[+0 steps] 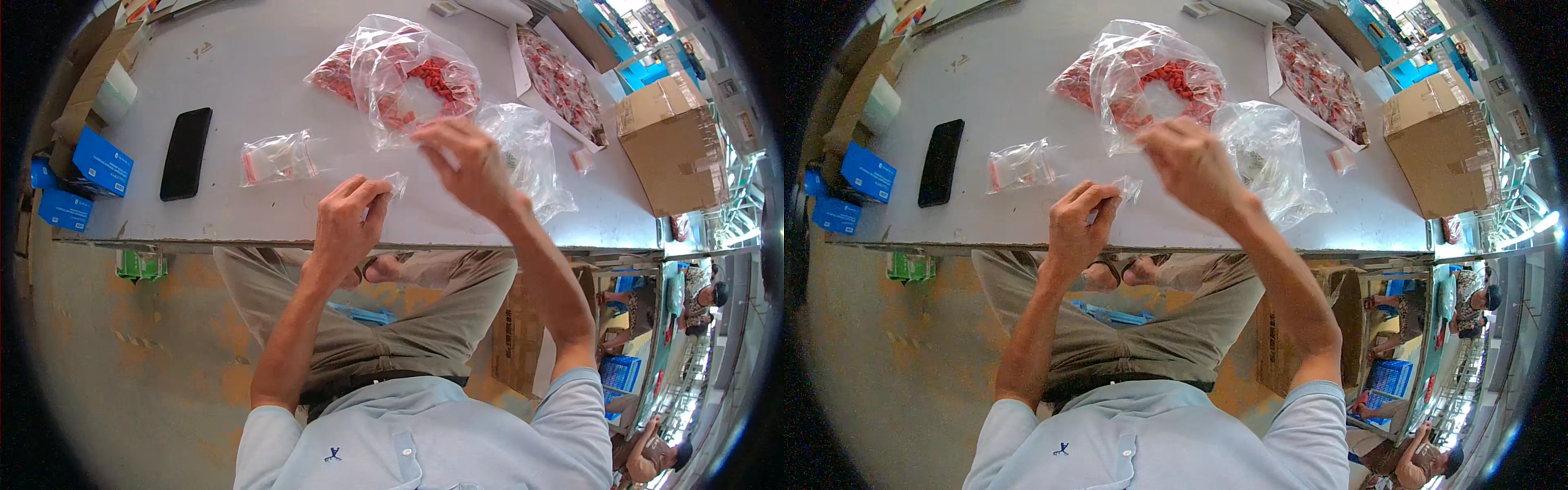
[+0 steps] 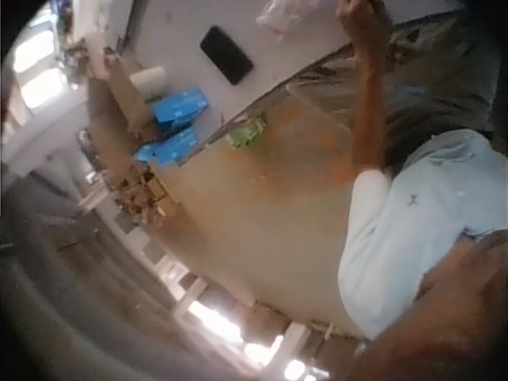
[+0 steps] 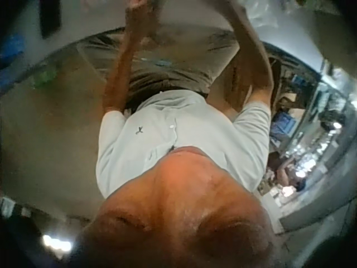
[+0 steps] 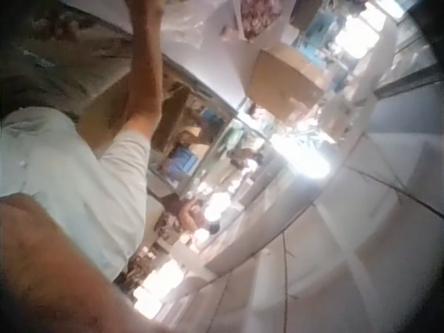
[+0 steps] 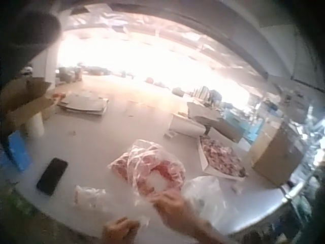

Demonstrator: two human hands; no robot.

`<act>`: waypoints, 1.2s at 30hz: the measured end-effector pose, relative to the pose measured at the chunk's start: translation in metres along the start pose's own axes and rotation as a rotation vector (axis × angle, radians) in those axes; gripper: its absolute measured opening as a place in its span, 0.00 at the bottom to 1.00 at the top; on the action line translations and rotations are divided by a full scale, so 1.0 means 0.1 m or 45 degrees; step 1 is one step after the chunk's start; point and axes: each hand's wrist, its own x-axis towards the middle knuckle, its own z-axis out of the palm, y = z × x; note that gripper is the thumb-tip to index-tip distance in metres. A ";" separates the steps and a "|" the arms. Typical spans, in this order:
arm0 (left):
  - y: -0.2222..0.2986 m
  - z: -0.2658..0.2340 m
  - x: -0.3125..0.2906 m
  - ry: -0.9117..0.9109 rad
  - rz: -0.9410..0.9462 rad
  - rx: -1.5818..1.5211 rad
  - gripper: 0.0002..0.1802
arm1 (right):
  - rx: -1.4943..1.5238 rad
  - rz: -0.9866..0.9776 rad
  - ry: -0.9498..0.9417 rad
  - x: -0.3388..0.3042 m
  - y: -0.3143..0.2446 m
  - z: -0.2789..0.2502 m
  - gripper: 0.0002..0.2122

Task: The person packages hardware items by taking plastic anchors and metal pins from larger bags, inserting them into small plastic bags, and pressing the zip seals closed by hand.

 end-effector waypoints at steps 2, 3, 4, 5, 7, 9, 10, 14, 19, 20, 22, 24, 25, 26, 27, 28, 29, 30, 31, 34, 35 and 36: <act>0.01 0.00 0.00 0.000 -0.010 -0.004 0.05 | 0.011 0.259 0.022 0.06 0.32 -0.11 0.05; 0.01 0.00 0.01 0.001 -0.022 -0.001 0.05 | -0.041 0.280 -0.009 0.10 0.46 -0.14 0.05; 0.00 0.00 0.00 0.003 -0.021 -0.001 0.05 | -0.091 0.297 -0.041 0.14 0.58 -0.15 0.06; 0.00 0.01 0.01 0.016 -0.008 -0.006 0.04 | -0.098 0.296 -0.039 0.15 0.69 -0.13 0.06; 0.01 0.01 0.01 0.035 0.002 -0.008 0.04 | -0.187 0.350 -0.198 0.18 0.85 -0.05 0.07; 0.03 0.00 0.02 0.025 0.000 -0.001 0.04 | -0.206 0.349 -0.191 0.22 0.93 0.06 0.07; 0.04 -0.01 0.02 0.025 -0.002 0.004 0.04 | -0.225 0.356 -0.180 0.24 0.96 0.13 0.07; 0.07 0.00 0.03 0.008 -0.011 -0.003 0.05 | -0.314 0.235 -0.113 0.38 1.07 0.35 0.07; 0.05 0.00 0.01 0.028 0.003 -0.015 0.05 | -0.284 0.346 -0.414 0.56 1.04 0.49 0.10; 0.06 -0.01 0.01 0.024 -0.010 -0.004 0.05 | -0.281 0.344 -0.415 0.57 1.02 0.50 0.10; 0.08 -0.02 0.02 0.023 -0.025 0.007 0.05 | -0.094 0.322 -0.477 0.58 1.02 0.49 0.13; 0.08 -0.01 0.03 0.016 -0.019 -0.012 0.04 | -0.094 0.309 -0.501 0.58 1.05 0.49 0.14; 0.08 -0.01 0.03 0.015 -0.019 -0.014 0.04 | -0.095 0.302 -0.520 0.57 1.06 0.49 0.15; 0.07 -0.01 0.03 0.018 -0.006 0.001 0.05 | -0.096 0.304 -0.520 0.57 1.07 0.50 0.15; 0.07 -0.01 0.03 0.022 0.008 0.015 0.05 | -0.113 0.308 -0.493 0.57 1.08 0.52 0.15; 0.06 -0.01 0.03 0.022 0.008 0.016 0.05 | -0.128 0.309 -0.466 0.57 1.08 0.54 0.15; 0.06 -0.01 0.03 0.025 0.006 0.013 0.05 | -0.128 0.308 -0.466 0.55 1.09 0.54 0.15; 0.05 0.00 0.03 0.027 0.005 0.011 0.05 | -0.045 0.336 -0.417 0.53 1.10 0.52 0.13; 0.05 0.01 0.03 0.026 0.005 0.007 0.05 | 0.036 0.367 -0.370 0.50 1.11 0.50 0.12; 0.03 -0.02 0.00 0.005 -0.001 0.005 0.05 | 0.256 0.591 -0.521 0.60 0.83 0.37 0.14; 0.04 -0.02 0.00 0.021 0.015 0.020 0.05 | 0.254 0.595 -0.518 0.60 0.85 0.38 0.14; 0.04 -0.02 0.01 0.038 0.031 0.035 0.05 | 0.218 0.538 -0.537 0.61 0.86 0.42 0.16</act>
